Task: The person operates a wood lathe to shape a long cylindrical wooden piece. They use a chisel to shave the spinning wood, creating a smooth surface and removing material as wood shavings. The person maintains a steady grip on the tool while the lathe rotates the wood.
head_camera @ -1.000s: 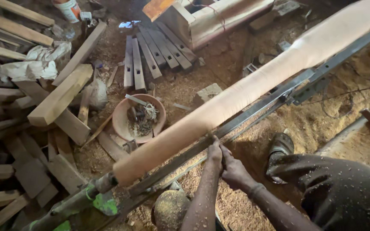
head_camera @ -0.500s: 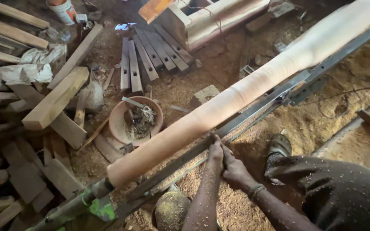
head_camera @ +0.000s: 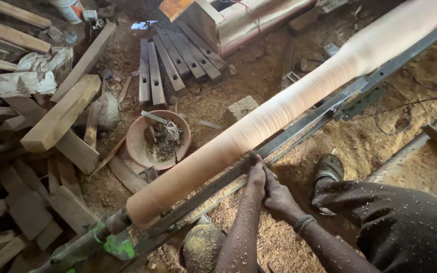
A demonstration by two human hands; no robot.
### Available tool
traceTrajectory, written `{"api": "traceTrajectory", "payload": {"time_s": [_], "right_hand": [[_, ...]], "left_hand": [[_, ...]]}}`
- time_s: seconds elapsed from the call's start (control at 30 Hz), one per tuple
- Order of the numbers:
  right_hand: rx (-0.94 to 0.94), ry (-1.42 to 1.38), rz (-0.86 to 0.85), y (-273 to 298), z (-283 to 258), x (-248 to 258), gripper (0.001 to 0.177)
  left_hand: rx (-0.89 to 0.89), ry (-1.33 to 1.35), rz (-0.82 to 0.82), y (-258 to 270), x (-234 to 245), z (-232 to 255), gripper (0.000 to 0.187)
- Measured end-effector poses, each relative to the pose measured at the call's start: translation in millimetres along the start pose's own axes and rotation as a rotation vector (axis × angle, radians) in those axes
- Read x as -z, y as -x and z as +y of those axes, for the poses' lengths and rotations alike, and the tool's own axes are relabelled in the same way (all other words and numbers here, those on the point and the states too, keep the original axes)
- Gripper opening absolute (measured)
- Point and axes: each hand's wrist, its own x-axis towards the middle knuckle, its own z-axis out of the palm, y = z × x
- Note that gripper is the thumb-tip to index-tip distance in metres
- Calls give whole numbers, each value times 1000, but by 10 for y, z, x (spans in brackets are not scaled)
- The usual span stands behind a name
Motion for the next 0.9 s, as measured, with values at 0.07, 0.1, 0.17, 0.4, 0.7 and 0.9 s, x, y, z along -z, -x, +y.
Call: {"api": "traceTrajectory", "payload": {"time_s": [0.07,0.1,0.17,0.4,0.7,0.9], "right_hand": [[93,55,50,-31,20,-18,102],[99,50,46,-35,46,-23,105],[119,45,39,-64,95,-2,111],[116,83,54,-64,149,13,104],[270,8,155,-173,211,44,101],[312,-8,122,-123,133,90,108]], "left_hand": [[-15,1,-35,-51,21,-20,47],[-19,22,-60,-85,31,-42,49],[-31,42,-88,-183,34,-70,56],[-39,39,-49,-305,-5,-195,58],[-57,29,-155,-449,-90,-131,58],[-6,-3,-137,-437,-56,-93,73]]}}
